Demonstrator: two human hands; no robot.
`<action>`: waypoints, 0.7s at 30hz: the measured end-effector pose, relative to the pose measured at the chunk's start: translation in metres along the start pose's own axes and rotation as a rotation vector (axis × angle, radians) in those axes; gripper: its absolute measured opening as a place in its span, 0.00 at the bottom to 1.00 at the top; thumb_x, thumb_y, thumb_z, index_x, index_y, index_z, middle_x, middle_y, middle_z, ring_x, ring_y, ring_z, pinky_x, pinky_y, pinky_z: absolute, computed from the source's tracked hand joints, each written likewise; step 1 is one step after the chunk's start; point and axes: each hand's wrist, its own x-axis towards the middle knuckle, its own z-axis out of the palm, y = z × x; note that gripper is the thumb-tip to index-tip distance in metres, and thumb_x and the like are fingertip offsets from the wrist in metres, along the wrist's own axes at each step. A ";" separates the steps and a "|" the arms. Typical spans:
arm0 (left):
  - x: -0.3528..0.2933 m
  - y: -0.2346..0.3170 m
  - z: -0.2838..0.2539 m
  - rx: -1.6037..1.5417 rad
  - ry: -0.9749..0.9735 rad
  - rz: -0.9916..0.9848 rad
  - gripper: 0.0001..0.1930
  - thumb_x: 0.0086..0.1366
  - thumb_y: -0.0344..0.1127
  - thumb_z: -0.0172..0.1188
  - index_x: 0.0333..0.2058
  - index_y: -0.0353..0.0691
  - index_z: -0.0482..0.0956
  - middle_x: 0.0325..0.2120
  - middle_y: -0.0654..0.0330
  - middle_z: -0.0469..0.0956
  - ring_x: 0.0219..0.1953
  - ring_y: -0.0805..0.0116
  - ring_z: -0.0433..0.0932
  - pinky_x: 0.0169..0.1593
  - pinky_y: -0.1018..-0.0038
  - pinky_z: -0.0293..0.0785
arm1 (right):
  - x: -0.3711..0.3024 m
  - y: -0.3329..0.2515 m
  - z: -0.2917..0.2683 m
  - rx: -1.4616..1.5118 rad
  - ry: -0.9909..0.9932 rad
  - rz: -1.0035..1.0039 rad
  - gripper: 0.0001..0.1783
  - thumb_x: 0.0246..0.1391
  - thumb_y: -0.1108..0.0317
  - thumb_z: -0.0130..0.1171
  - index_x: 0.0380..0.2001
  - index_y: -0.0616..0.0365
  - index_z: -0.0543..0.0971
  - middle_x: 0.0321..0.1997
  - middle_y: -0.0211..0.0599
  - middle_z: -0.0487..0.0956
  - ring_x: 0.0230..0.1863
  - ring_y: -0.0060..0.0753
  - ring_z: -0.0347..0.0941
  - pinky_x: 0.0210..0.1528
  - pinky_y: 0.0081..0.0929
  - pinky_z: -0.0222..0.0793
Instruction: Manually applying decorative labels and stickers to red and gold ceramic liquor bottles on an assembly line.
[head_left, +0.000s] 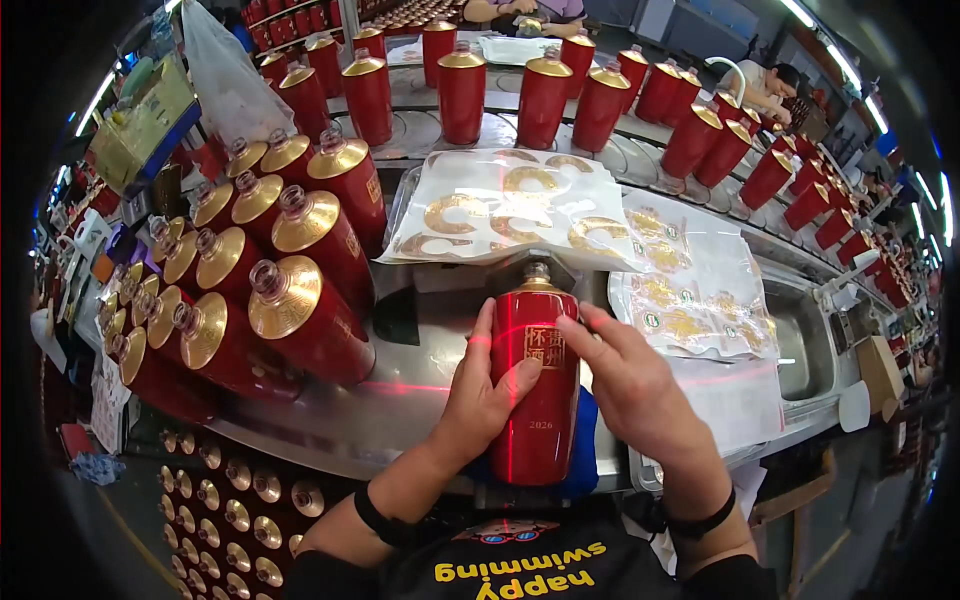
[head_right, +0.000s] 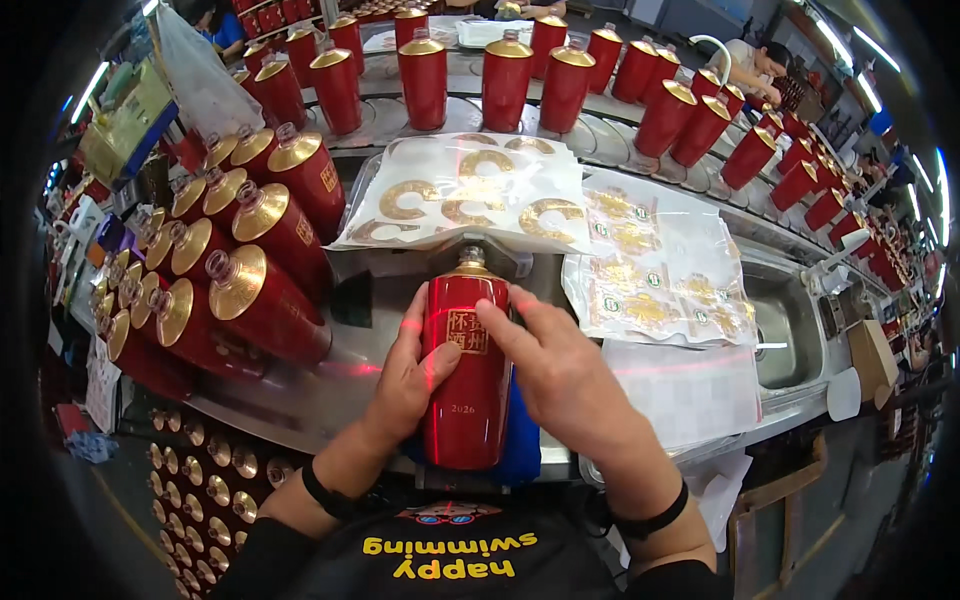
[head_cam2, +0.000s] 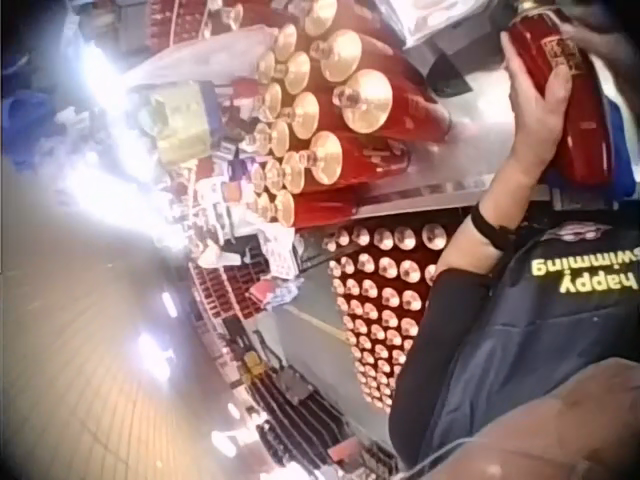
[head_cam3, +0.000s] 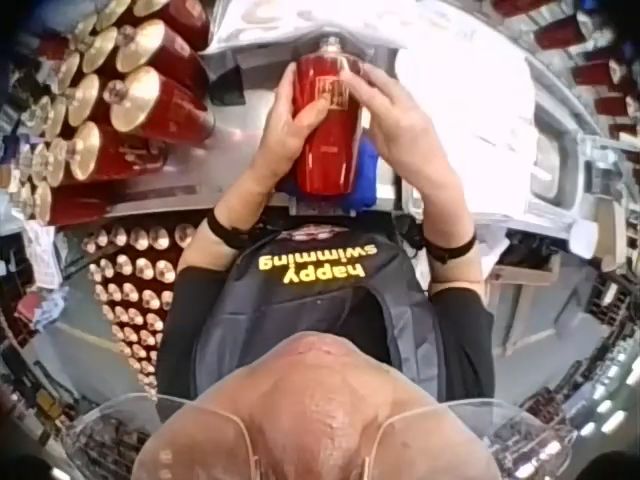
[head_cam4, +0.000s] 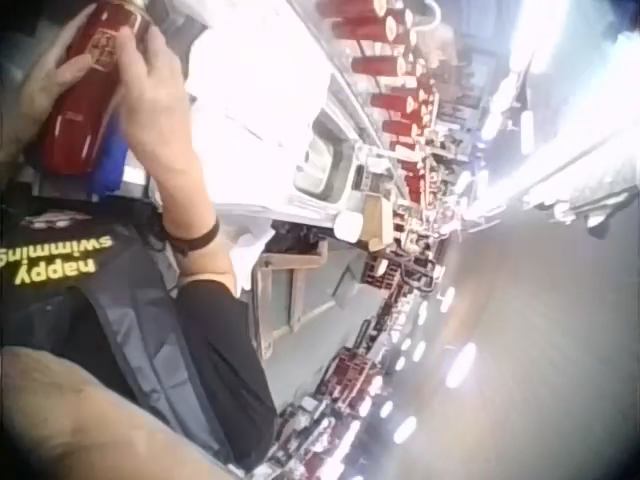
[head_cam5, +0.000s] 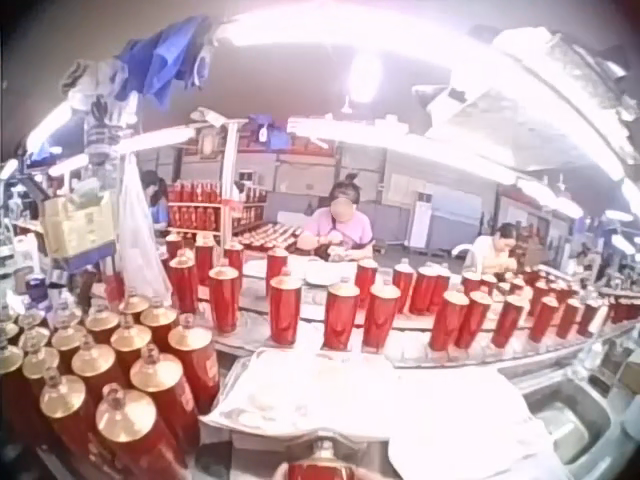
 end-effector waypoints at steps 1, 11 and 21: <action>0.000 0.000 0.000 0.032 0.002 0.012 0.42 0.66 0.35 0.58 0.68 0.29 0.40 0.54 0.48 0.72 0.52 0.65 0.74 0.55 0.70 0.70 | -0.005 -0.001 0.004 0.011 0.005 0.001 0.34 0.43 0.85 0.52 0.58 0.59 0.71 0.53 0.60 0.72 0.52 0.57 0.71 0.54 0.41 0.70; 0.000 0.003 0.003 0.017 0.024 -0.020 0.42 0.65 0.32 0.59 0.68 0.29 0.40 0.52 0.49 0.73 0.50 0.67 0.75 0.54 0.71 0.72 | -0.012 0.003 0.014 0.007 0.008 0.020 0.34 0.44 0.85 0.52 0.59 0.56 0.71 0.56 0.60 0.70 0.52 0.59 0.70 0.56 0.43 0.69; 0.000 0.002 0.001 0.018 -0.006 -0.008 0.43 0.65 0.35 0.58 0.68 0.28 0.39 0.54 0.48 0.71 0.52 0.66 0.73 0.55 0.71 0.71 | -0.019 0.011 0.017 -0.013 -0.012 0.023 0.35 0.44 0.84 0.53 0.59 0.53 0.72 0.56 0.60 0.70 0.53 0.57 0.70 0.55 0.42 0.69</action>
